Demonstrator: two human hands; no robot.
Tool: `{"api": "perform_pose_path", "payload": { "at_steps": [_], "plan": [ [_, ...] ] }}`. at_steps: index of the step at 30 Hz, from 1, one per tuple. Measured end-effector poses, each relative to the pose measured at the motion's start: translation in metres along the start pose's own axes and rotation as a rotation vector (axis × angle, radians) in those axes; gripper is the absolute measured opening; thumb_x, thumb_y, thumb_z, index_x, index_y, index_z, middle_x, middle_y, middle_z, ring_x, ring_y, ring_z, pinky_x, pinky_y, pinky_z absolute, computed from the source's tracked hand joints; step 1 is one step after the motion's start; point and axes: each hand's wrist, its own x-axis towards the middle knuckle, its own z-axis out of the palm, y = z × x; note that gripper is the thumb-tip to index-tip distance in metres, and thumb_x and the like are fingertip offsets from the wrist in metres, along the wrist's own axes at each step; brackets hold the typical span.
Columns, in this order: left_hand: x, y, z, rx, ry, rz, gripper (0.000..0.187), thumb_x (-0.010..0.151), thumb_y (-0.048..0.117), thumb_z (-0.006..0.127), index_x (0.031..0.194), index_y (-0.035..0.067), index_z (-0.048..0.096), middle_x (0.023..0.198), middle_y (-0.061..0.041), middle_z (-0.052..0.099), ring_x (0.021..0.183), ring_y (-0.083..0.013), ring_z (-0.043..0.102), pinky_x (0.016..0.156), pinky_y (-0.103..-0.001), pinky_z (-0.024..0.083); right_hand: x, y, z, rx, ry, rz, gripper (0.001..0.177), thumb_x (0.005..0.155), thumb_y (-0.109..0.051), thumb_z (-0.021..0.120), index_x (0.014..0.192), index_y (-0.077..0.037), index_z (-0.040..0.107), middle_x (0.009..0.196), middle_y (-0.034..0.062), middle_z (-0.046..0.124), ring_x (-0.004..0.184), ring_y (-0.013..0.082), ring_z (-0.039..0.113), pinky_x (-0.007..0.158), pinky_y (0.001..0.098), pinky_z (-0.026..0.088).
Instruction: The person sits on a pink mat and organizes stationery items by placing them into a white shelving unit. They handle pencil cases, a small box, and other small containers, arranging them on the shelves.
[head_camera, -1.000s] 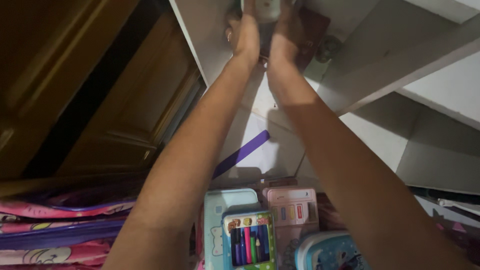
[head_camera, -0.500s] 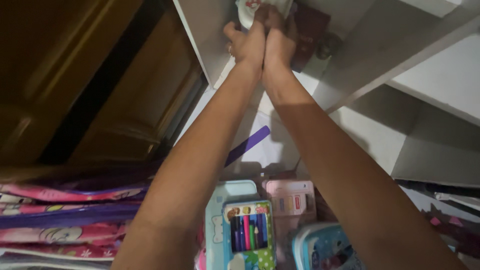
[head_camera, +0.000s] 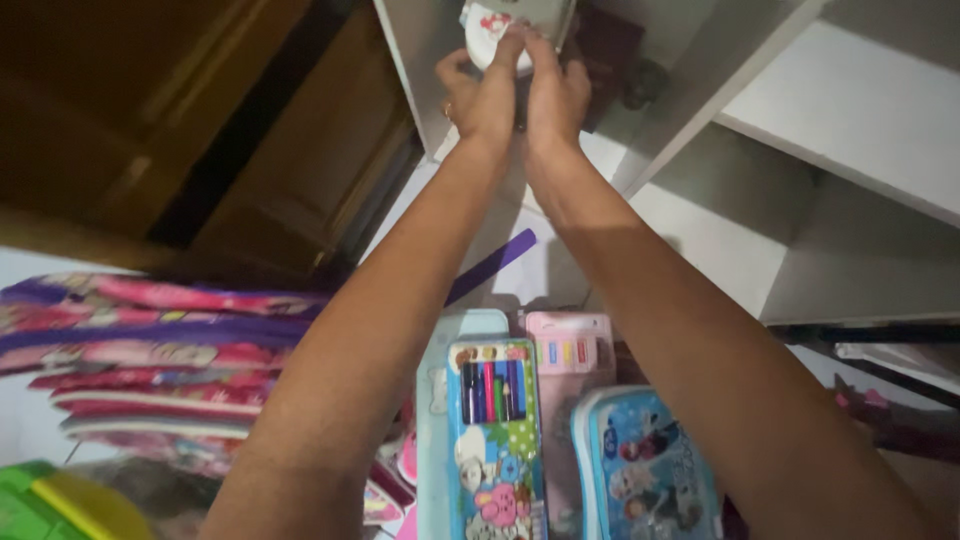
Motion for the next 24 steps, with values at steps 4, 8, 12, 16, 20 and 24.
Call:
{"api": "perform_pose_path", "payload": {
  "at_steps": [4, 8, 12, 16, 20, 24],
  "plan": [
    [-0.027, 0.01, -0.023, 0.002, -0.026, -0.004, 0.099, 0.063, 0.06, 0.08, 0.141, 0.015, 0.039, 0.135, -0.026, 0.046, 0.117, -0.0398, 0.062, 0.083, -0.045, 0.061, -0.023, -0.01, -0.006, -0.014, -0.047, 0.019, 0.051, 0.089, -0.031, 0.073, 0.126, 0.003, 0.067, 0.12, 0.0141, 0.069, 0.11, 0.0234, 0.064, 0.095, 0.0371, 0.05],
    [-0.06, 0.018, -0.046, 0.009, -0.037, 0.065, 0.092, 0.068, 0.06, 0.079, 0.137, 0.01, 0.045, 0.13, -0.025, 0.062, 0.113, -0.0374, 0.071, 0.081, -0.042, 0.061, -0.05, -0.028, -0.01, 0.181, -0.149, 0.082, 0.05, 0.086, -0.023, 0.07, 0.13, 0.0, 0.061, 0.12, 0.0139, 0.068, 0.11, 0.0244, 0.065, 0.094, 0.0371, 0.053],
    [-0.09, 0.032, -0.059, 0.006, -0.027, -0.046, 0.09, 0.069, 0.052, 0.079, 0.14, 0.015, 0.038, 0.14, -0.021, 0.036, 0.121, -0.0333, 0.052, 0.08, -0.045, 0.062, -0.074, -0.046, -0.014, 0.091, -0.121, 0.123, 0.055, 0.085, -0.022, 0.069, 0.136, -0.002, 0.059, 0.121, 0.0139, 0.068, 0.11, 0.0245, 0.066, 0.092, 0.0352, 0.052],
    [-0.114, 0.038, -0.065, -0.034, -0.037, -0.051, 0.09, 0.069, 0.051, 0.078, 0.14, 0.014, 0.039, 0.142, -0.021, 0.034, 0.123, -0.0334, 0.051, 0.084, -0.045, 0.06, -0.093, -0.065, -0.015, 0.069, -0.096, 0.105, 0.056, 0.085, -0.021, 0.07, 0.136, -0.001, 0.058, 0.122, 0.0143, 0.068, 0.11, 0.0243, 0.065, 0.091, 0.0356, 0.052],
    [-0.132, 0.034, -0.069, -0.021, -0.014, -0.012, 0.093, 0.069, 0.052, 0.08, 0.143, 0.012, 0.039, 0.142, -0.025, 0.035, 0.125, -0.0356, 0.052, 0.093, -0.045, 0.056, -0.118, -0.083, -0.022, -0.017, -0.07, 0.148, 0.053, 0.084, -0.024, 0.067, 0.133, -0.003, 0.062, 0.117, 0.0119, 0.068, 0.103, 0.022, 0.064, 0.081, 0.035, 0.052],
    [-0.147, 0.031, -0.08, 0.048, 0.042, 0.05, 0.094, 0.071, 0.055, 0.081, 0.144, 0.012, 0.041, 0.142, -0.027, 0.036, 0.131, -0.0378, 0.044, 0.103, -0.047, 0.045, -0.138, -0.091, -0.023, 0.007, -0.108, 0.067, 0.048, 0.087, -0.024, 0.067, 0.13, -0.001, 0.066, 0.113, 0.0119, 0.071, 0.101, 0.0221, 0.065, 0.083, 0.033, 0.053]
  ]
}}
